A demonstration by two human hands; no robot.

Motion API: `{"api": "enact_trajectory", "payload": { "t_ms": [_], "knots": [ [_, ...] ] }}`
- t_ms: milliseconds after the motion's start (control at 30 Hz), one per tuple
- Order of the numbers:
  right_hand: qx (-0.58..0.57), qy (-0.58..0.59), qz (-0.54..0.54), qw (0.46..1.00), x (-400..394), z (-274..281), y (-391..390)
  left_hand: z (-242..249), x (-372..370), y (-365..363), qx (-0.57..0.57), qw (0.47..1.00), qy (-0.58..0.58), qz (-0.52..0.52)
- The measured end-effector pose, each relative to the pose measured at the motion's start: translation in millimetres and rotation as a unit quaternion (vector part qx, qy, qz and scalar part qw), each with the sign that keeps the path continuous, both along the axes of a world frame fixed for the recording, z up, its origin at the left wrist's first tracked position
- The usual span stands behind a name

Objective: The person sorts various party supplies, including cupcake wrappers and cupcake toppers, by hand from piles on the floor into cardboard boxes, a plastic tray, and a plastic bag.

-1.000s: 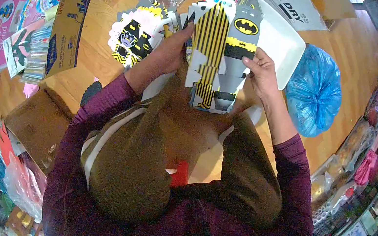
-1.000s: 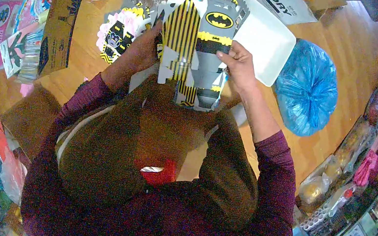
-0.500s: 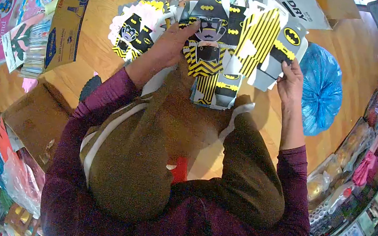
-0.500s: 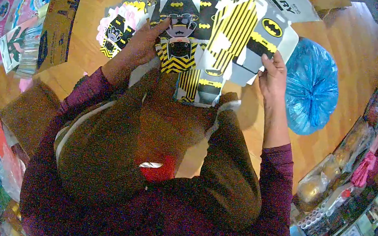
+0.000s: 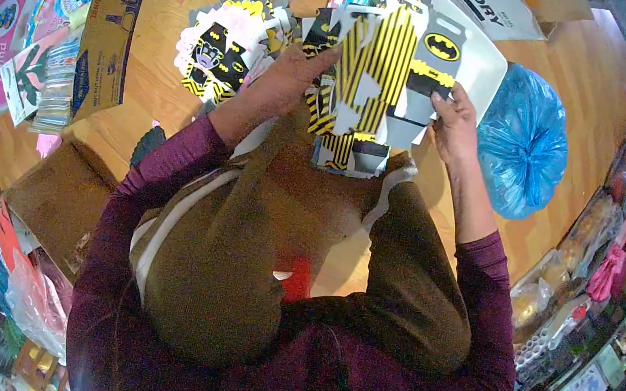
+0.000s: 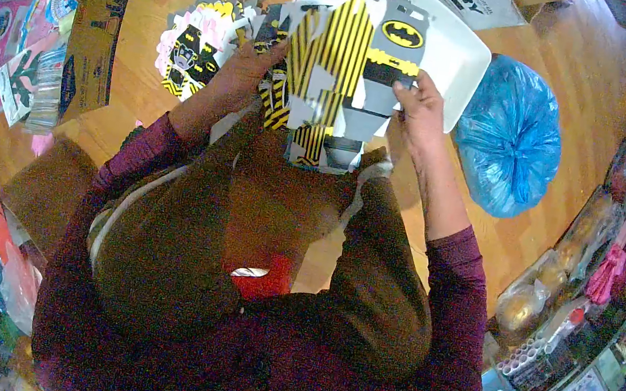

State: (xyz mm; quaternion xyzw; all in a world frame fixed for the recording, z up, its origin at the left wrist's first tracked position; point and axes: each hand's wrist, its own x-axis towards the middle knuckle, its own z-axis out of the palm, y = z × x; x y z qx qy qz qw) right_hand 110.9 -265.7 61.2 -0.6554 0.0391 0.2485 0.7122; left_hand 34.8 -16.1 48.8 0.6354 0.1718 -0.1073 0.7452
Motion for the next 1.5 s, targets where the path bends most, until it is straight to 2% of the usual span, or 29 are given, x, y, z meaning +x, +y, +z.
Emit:
{"api": "enact_trajectory", "payload": {
  "t_ms": [33,100,200,333,400,467,633,733,800,833,933,967,1033,1067,1133,1167,1200,1267,1300,1333,1367,1400,1467,1500],
  "knots": [
    [-0.056,0.010,0.022,0.998,-1,0,0,0,-1,-3,-0.088,0.996,0.005,0.010],
    [-0.055,0.024,0.024,0.998,-3,4,5,5,-3,-10,-0.240,0.970,0.012,0.042],
    [-0.085,0.032,0.030,0.995,-4,6,6,5,-4,-3,-0.180,0.984,0.008,0.008],
    [-0.074,0.008,0.031,0.997,4,-4,-9,-7,-6,0,-0.186,0.982,0.005,0.021],
    [-0.058,0.002,0.014,0.998,6,-5,-13,1,-7,2,-0.131,0.990,0.025,0.041],
    [0.010,-0.003,-0.012,1.000,7,0,-13,-2,-7,2,-0.155,0.987,0.026,0.036],
    [0.035,0.015,-0.016,0.999,2,-3,-9,-4,-6,-4,-0.223,0.974,0.009,0.049],
    [0.023,0.007,-0.001,1.000,-4,-4,1,1,-6,-4,-0.197,0.977,0.057,0.055],
    [-0.031,0.003,0.027,0.999,-8,-4,7,17,-7,-5,-0.073,0.997,0.022,-0.017],
    [-0.032,0.004,0.025,0.999,-10,-3,8,17,-6,-2,-0.064,0.996,0.050,-0.035],
    [0.004,0.039,0.031,0.999,-13,-2,12,27,-7,-5,-0.046,0.998,0.038,-0.024],
    [0.004,0.039,0.030,0.999,-13,1,12,22,-8,-6,-0.046,0.998,0.039,-0.024],
    [0.014,0.058,-0.006,0.998,-14,10,14,8,-9,-9,-0.175,0.984,0.029,0.032],
    [0.014,0.059,-0.007,0.998,-12,7,11,5,-10,-9,-0.175,0.984,0.030,0.031],
    [-0.012,0.050,-0.038,0.998,-3,-3,-1,3,-12,-7,-0.045,0.998,-0.046,0.005],
    [-0.023,0.037,-0.042,0.998,-1,-4,-5,-3,-7,-7,-0.216,0.975,0.043,0.042],
    [-0.023,0.037,-0.042,0.998,0,-4,-8,-5,-9,-8,-0.215,0.975,0.043,0.042],
    [0.030,0.087,-0.071,0.993,-1,11,-4,-10,-14,-7,-0.094,0.975,-0.202,0.018],
    [0.019,0.071,-0.033,0.997,1,6,-9,-18,-14,-5,-0.094,0.975,-0.201,0.018],
    [0.018,0.071,-0.033,0.997,-1,1,-11,-21,-10,-1,-0.100,0.990,-0.101,0.003],
    [-0.009,0.063,0.021,0.998,-3,-4,-13,-22,-8,1,-0.106,0.994,0.001,-0.013],
    [-0.037,0.055,0.074,0.995,-5,-6,-15,-24,-9,-1,-0.106,0.994,0.001,-0.013],
    [-0.013,0.074,0.055,0.996,-21,-3,-1,10,-7,-7,-0.126,0.991,0.049,0.019],
    [-0.036,0.062,0.055,0.996,-28,-3,4,6,-9,-4,-0.126,0.991,0.050,0.019]
  ]
}}
